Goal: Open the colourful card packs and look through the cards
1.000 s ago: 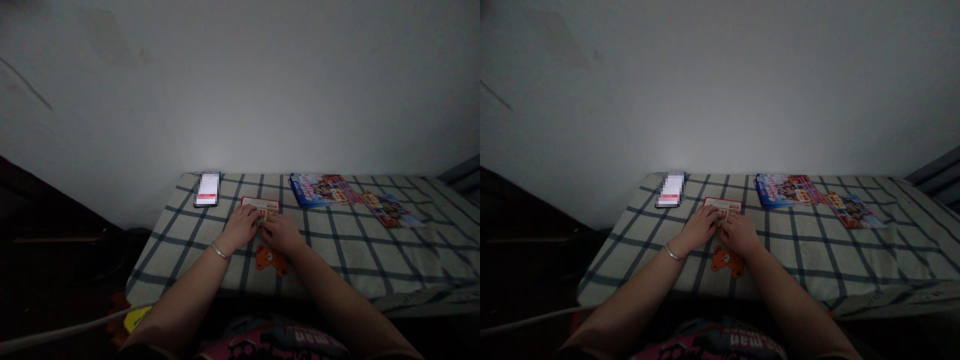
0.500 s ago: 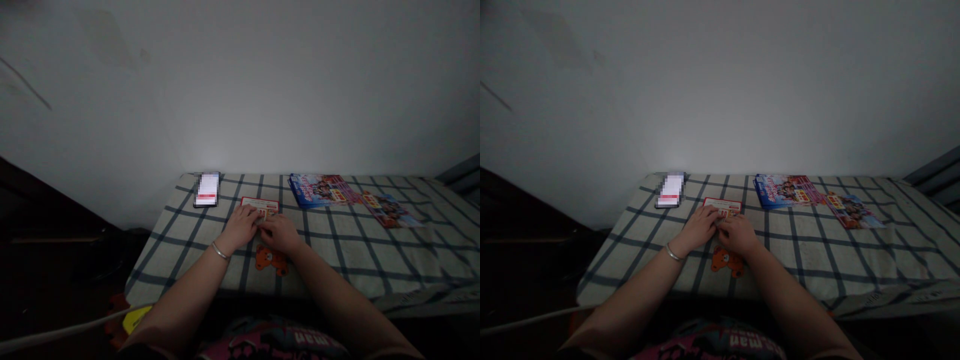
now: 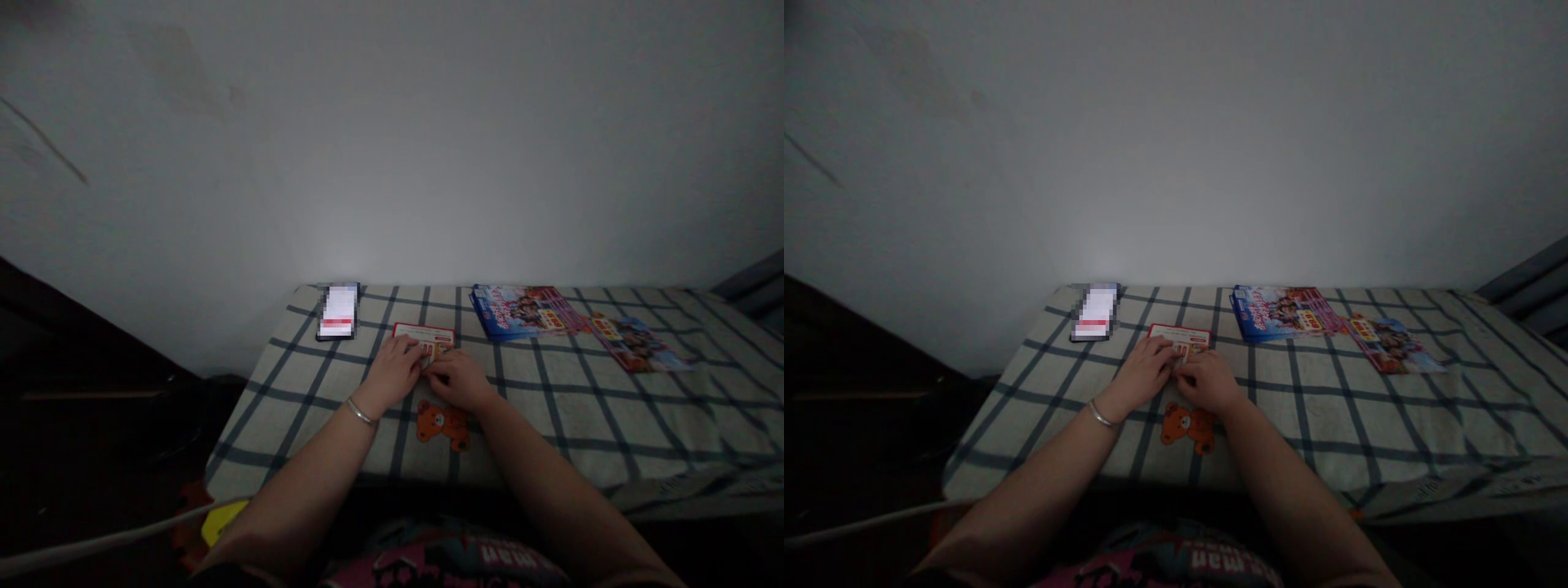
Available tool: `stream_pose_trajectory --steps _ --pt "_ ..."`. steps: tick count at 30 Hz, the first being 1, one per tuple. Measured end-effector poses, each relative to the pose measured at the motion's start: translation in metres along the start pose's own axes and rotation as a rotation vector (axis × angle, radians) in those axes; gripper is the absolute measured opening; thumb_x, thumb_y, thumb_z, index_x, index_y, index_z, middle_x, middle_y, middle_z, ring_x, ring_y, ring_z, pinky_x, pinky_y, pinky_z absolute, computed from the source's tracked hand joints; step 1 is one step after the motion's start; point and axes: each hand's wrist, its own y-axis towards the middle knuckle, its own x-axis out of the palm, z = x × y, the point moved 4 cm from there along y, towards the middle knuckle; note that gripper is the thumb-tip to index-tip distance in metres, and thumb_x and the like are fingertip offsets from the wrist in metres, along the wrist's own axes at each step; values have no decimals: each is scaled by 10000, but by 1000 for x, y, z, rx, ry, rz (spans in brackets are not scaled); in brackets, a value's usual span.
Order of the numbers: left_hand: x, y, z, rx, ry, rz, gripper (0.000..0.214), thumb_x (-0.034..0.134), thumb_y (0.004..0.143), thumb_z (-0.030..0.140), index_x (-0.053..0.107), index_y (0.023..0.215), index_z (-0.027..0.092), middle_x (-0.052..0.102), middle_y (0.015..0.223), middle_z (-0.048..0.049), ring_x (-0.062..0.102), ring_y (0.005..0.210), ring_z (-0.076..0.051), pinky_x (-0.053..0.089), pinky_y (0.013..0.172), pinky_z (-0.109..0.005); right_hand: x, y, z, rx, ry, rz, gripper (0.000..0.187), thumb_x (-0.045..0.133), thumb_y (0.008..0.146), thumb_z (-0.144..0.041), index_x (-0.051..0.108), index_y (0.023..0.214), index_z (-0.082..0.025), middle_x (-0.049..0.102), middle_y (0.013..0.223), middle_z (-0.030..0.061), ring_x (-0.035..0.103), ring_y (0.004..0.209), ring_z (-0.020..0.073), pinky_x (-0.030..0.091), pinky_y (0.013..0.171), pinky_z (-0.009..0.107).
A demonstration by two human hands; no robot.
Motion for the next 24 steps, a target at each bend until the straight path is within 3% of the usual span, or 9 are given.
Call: stream_pose_trajectory --steps 9,17,24 --pt "-3 -1 1 10 -5 18 293 601 846 288 580 1132 228 537 1186 -79 462 1175 -259 385 1044 -471 -10 -2 12 156 -59 258 195 548 821 -159 697 935 -212 653 1024 74 546 988 227 444 923 395" --pt "-4 0 1 37 -25 3 296 580 804 173 597 1097 214 546 1195 -80 459 1181 -252 365 1070 -470 -3 -4 23 310 -130 212 405 548 816 -222 581 1211 -142 577 1258 130 442 1210 285 359 1051 468" --pt "-4 1 2 50 -73 -17 351 552 747 100 601 1081 198 567 1174 -71 470 1174 -245 354 1085 -451 -1 -4 24 302 -111 183 398 525 844 -253 560 1229 -159 596 1245 115 498 1158 265 371 1033 441"
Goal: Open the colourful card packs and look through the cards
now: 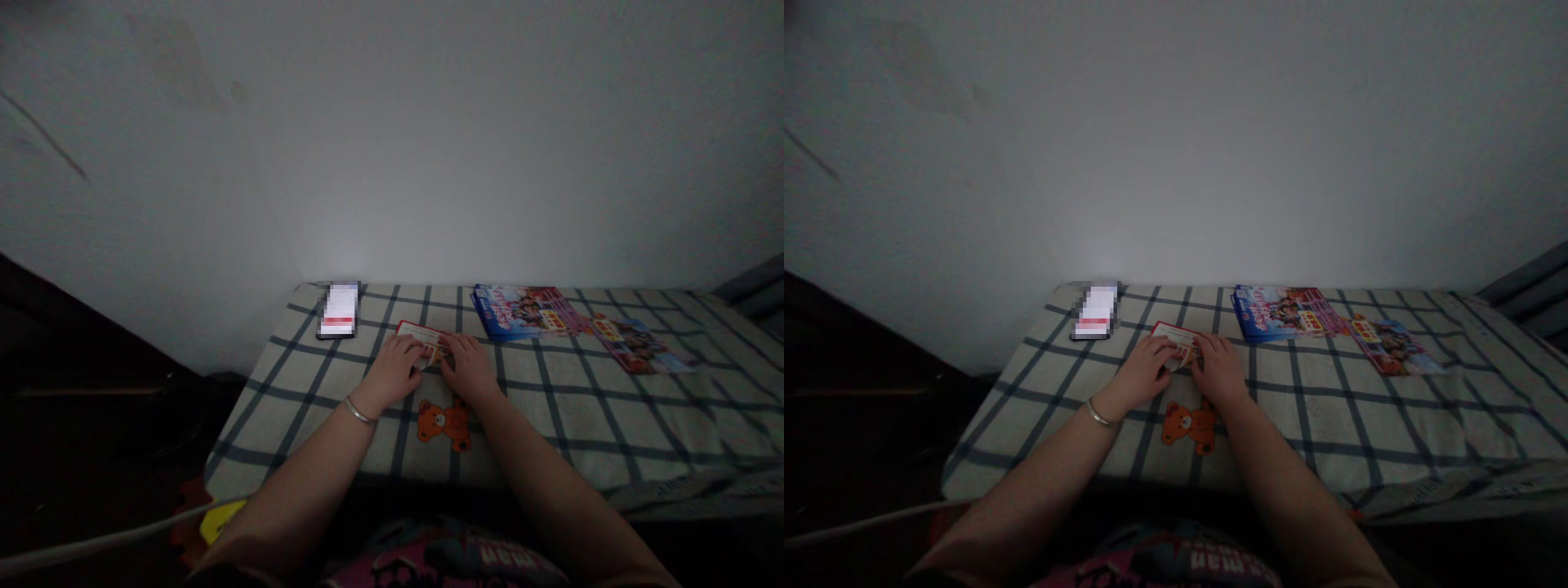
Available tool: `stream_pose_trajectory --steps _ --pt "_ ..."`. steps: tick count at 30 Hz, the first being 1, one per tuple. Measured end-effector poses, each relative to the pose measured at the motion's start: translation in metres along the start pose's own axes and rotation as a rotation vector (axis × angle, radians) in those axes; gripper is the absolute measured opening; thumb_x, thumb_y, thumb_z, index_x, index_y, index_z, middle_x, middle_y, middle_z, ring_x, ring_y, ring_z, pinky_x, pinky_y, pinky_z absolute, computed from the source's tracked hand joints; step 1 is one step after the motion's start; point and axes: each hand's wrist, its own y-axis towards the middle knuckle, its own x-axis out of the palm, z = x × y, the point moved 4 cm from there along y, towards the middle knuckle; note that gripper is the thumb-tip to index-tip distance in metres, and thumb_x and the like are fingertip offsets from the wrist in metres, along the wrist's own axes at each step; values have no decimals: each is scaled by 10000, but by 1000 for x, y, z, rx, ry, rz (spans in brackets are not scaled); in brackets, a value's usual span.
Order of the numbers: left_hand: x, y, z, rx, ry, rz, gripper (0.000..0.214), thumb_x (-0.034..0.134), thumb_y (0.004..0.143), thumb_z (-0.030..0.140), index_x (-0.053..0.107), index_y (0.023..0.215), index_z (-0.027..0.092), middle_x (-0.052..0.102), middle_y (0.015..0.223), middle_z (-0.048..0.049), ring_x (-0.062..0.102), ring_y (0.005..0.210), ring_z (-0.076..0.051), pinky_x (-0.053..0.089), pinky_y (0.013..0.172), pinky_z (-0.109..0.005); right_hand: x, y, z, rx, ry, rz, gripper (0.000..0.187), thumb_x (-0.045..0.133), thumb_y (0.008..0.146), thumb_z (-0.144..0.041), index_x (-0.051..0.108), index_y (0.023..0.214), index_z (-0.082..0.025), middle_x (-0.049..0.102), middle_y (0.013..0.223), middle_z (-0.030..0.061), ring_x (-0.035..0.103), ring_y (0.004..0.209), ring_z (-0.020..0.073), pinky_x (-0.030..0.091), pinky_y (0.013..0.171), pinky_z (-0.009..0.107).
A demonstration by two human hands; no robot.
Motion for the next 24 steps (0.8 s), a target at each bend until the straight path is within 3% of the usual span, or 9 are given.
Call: stream_pose_trajectory --steps 11,19,24 --pt "-1 0 -1 -10 -4 6 348 550 743 75 603 1059 212 583 1178 -61 479 1166 -238 330 1094 -471 1 -1 3 53 -23 27 389 505 857 -259 557 1225 -144 603 1248 127 496 1179 267 364 1026 448" --pt "2 0 -2 -55 43 4 284 540 797 108 602 1049 224 593 1169 -53 477 1173 -233 327 1085 -487 -3 0 -1 15 -21 12 282 529 847 -245 636 1100 -179 636 1161 109 521 1097 267 397 986 446" --pt "-3 0 -2 -174 123 72 206 532 851 185 600 1044 214 609 1160 -81 475 1188 -273 257 1103 -570 -6 -1 -6 -26 40 9 288 545 832 -238 638 1099 -182 641 1100 102 548 1026 257 441 941 418"
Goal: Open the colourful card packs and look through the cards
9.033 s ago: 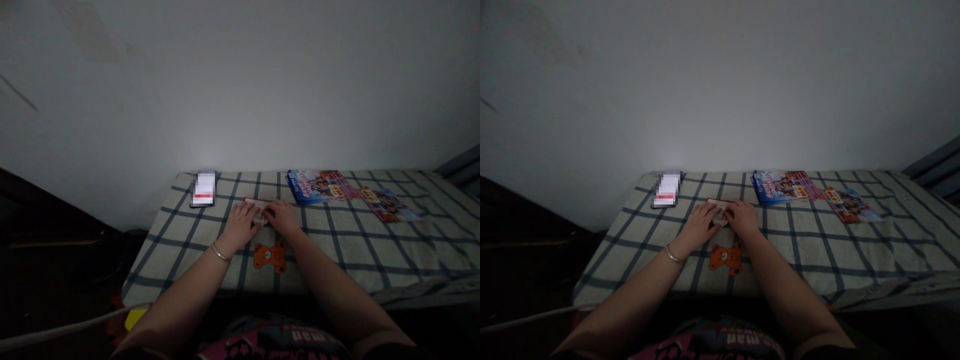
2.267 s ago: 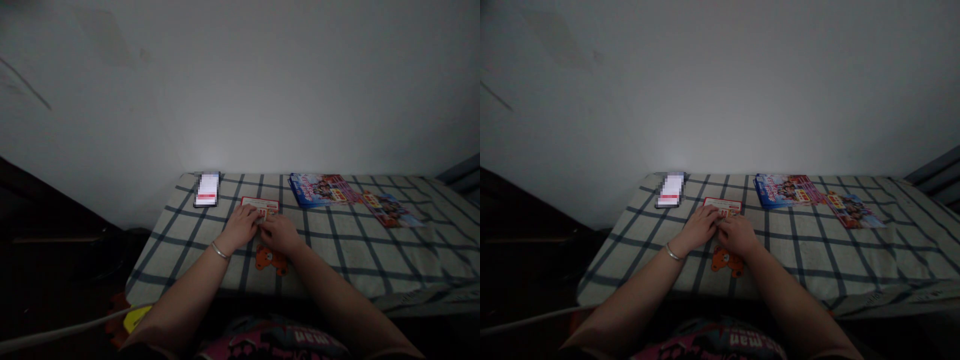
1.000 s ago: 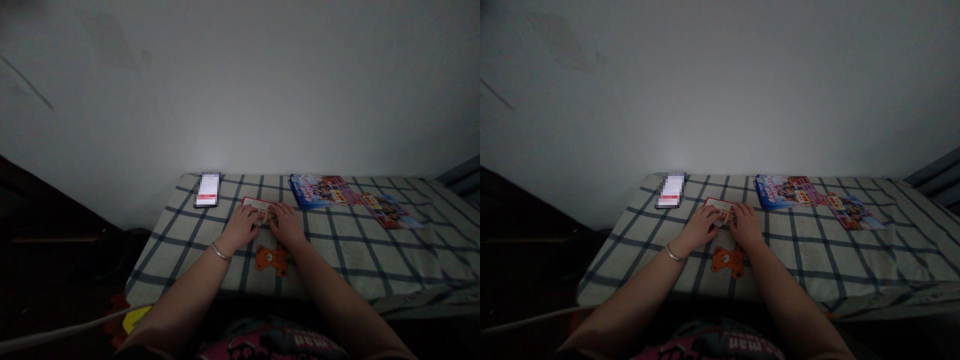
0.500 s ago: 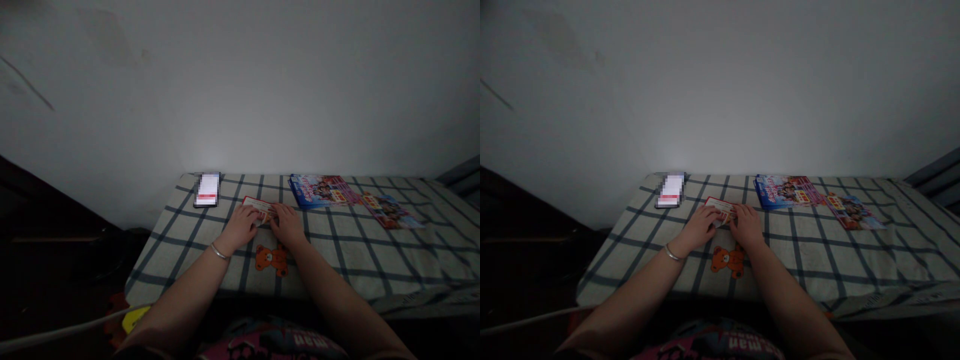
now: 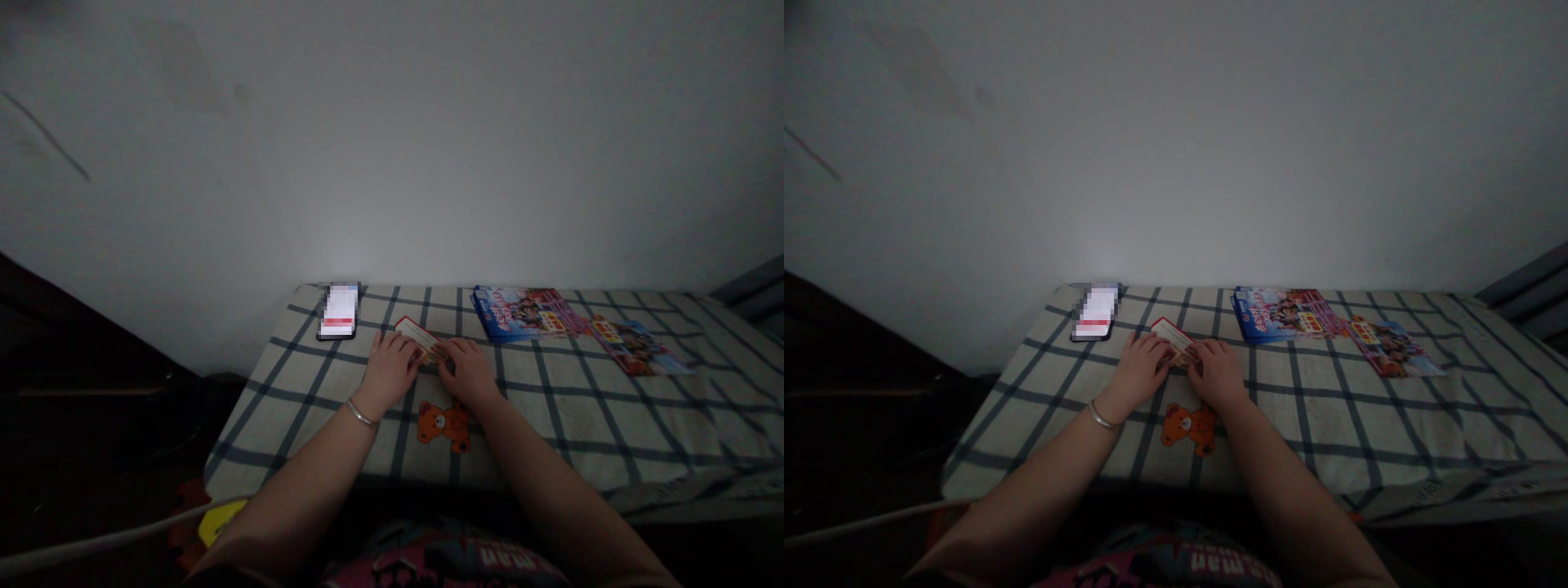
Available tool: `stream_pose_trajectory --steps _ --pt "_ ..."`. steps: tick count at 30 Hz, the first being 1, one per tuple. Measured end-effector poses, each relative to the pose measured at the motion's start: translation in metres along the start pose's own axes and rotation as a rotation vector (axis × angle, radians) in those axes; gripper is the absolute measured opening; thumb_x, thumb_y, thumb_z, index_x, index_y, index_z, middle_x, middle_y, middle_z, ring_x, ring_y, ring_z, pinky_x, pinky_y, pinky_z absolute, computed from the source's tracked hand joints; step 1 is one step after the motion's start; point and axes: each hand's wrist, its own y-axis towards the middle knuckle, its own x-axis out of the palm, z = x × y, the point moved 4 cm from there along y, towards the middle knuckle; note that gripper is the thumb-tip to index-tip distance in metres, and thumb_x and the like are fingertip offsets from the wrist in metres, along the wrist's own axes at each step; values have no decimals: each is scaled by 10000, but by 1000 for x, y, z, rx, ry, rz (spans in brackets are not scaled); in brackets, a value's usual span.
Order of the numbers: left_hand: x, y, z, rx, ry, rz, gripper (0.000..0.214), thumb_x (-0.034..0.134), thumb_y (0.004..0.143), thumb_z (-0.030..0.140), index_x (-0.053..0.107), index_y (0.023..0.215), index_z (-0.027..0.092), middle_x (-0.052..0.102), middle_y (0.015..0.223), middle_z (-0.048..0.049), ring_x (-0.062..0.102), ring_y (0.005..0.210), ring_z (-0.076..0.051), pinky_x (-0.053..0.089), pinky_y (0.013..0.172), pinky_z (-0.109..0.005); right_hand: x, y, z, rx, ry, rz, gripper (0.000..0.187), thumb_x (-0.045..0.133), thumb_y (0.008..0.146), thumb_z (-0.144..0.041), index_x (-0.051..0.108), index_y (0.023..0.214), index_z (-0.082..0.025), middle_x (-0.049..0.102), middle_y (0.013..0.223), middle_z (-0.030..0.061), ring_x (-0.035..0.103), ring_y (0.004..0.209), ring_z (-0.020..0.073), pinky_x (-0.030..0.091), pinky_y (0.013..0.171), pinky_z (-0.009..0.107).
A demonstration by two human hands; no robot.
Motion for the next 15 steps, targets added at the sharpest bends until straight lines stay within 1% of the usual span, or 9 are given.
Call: stream_pose_trajectory --steps 3,8,12,15 --pt "-4 -1 1 -50 57 38 195 514 879 220 593 1057 219 618 1164 -83 442 1232 -305 212 1104 -616 -1 0 -2 -15 123 4 322 519 824 -186 615 1131 -186 622 1117 95 572 1020 227 474 915 382" --pt "-3 -3 0 -65 83 44 237 512 885 238 585 1111 234 582 1241 -86 424 1256 -316 237 1091 -619 -4 -1 -8 -35 291 1 442 475 810 -120 523 1243 -196 572 1210 108 605 974 195 508 886 371" --pt "0 -4 2 -21 86 17 267 529 875 257 586 1136 236 564 1256 -90 400 1283 -316 227 1108 -595 -3 -2 -7 -25 337 16 440 472 816 -121 507 1245 -212 579 1205 101 617 930 185 504 897 378" --pt "1 -3 6 39 68 -20 305 572 858 337 587 1144 232 549 1276 -96 383 1297 -320 217 1119 -578 -2 -2 -2 20 344 24 431 470 821 -129 498 1243 -211 586 1185 96 622 888 176 506 882 369"
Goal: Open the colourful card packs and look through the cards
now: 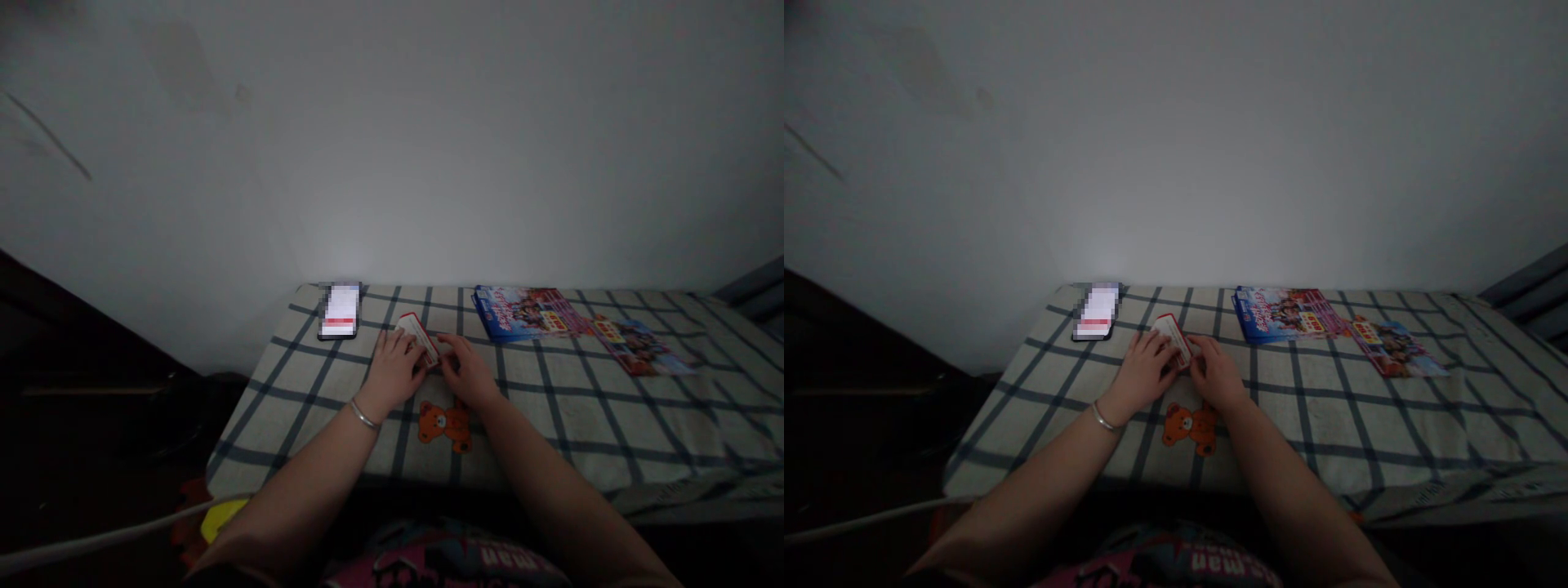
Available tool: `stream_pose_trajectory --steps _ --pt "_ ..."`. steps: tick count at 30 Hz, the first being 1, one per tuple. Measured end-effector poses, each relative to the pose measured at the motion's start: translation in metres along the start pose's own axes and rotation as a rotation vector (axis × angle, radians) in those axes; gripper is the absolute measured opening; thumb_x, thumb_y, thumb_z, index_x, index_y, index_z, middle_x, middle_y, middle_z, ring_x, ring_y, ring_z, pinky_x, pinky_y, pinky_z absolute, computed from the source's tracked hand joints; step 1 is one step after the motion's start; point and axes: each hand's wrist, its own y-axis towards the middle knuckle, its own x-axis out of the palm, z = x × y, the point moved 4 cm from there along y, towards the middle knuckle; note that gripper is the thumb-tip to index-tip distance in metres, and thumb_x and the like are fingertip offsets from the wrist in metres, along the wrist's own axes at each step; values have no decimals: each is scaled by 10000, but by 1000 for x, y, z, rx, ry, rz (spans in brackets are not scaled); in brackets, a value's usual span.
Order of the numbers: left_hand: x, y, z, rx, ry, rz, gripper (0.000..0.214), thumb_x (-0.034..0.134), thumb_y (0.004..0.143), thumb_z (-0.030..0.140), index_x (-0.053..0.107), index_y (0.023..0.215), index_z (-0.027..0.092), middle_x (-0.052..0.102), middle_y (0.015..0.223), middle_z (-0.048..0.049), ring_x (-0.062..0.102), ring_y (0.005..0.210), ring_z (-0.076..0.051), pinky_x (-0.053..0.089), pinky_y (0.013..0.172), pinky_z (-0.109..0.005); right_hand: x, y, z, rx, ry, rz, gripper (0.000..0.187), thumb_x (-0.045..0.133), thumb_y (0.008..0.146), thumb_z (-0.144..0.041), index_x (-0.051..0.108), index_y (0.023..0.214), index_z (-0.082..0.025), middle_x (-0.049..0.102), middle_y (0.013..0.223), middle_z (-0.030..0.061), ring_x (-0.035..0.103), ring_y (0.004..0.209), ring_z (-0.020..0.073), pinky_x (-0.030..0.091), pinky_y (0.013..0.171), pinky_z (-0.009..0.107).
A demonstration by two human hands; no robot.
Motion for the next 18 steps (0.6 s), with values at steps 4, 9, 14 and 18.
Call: stream_pose_trajectory --steps 4,9,14,18 --pt "-1 1 3 12 -33 -17 328 576 860 364 578 1157 226 547 1281 -94 431 1260 -289 221 1130 -534 -1 0 2 18 3 19 429 466 808 -113 509 1227 -196 593 1162 97 613 937 190 501 889 370" --pt "3 2 1 -14 -60 -29 374 529 888 282 510 1246 177 555 1304 -105 453 1254 -278 248 1122 -514 -1 2 3 12 8 16 417 442 804 -85 548 1190 -200 586 1172 97 591 1024 199 499 910 374" --pt "7 3 -5 -59 -58 -24 449 544 869 233 456 1297 131 579 1286 -129 477 1237 -289 282 1104 -511 3 3 4 -44 -47 -14 408 407 806 -41 604 1128 -195 585 1175 89 549 1118 185 458 994 366" --pt "6 4 -4 -41 -69 -33 365 507 880 198 509 1240 135 585 1286 -117 469 1248 -279 292 1105 -506 9 3 2 -65 -84 -73 446 405 796 -13 606 1152 -192 584 1188 93 537 1136 191 457 1002 379"
